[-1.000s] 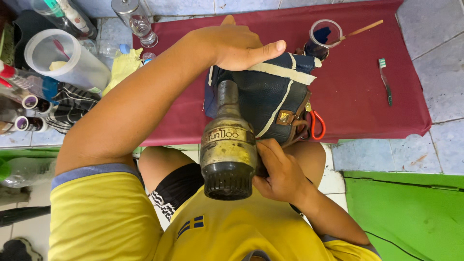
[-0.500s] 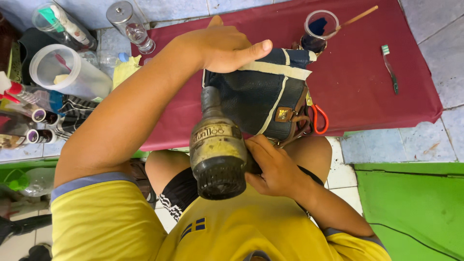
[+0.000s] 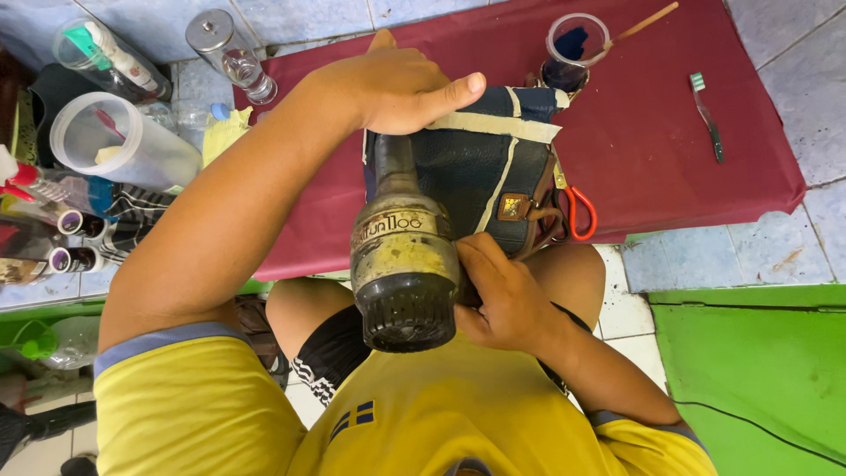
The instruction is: The person paints a dark blue bag with a brush, applying paint along taped-off sections. They repeatedly dip the brush into a container of paint and then use a heat gun to dry the painted areas.
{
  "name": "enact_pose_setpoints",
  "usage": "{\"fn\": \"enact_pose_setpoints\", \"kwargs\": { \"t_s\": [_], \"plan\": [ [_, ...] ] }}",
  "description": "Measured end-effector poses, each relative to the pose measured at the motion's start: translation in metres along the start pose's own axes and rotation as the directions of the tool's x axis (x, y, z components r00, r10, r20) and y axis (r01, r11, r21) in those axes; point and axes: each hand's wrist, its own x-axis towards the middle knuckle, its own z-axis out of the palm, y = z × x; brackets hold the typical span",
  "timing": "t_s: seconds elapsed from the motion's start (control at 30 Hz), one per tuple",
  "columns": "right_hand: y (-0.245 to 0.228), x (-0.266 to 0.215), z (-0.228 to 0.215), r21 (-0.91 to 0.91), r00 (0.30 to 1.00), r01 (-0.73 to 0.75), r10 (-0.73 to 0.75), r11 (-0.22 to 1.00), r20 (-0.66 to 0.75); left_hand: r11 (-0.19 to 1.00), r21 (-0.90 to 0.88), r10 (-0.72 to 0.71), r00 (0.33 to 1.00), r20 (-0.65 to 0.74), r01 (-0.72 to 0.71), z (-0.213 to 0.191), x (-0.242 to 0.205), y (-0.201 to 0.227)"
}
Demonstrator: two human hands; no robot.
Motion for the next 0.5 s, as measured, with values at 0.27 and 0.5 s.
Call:
{"fn": "enact_pose_setpoints", "kwargs": {
  "t_s": [0.27,0.5],
  "plan": [
    [0.014,-0.029,0.007,0.044,0.999,-0.02,0.019,0.999,0.028,1.0,0.009,0.007,1.0,0.014,-0.007,0.0,0.0,-0.001],
    [0.028,-0.063,0.005,0.104,0.991,-0.125,0.12,0.987,0.055,1.0,0.024,0.02,1.0,-0.004,-0.02,0.005,0.0,-0.006]
  ]
}}
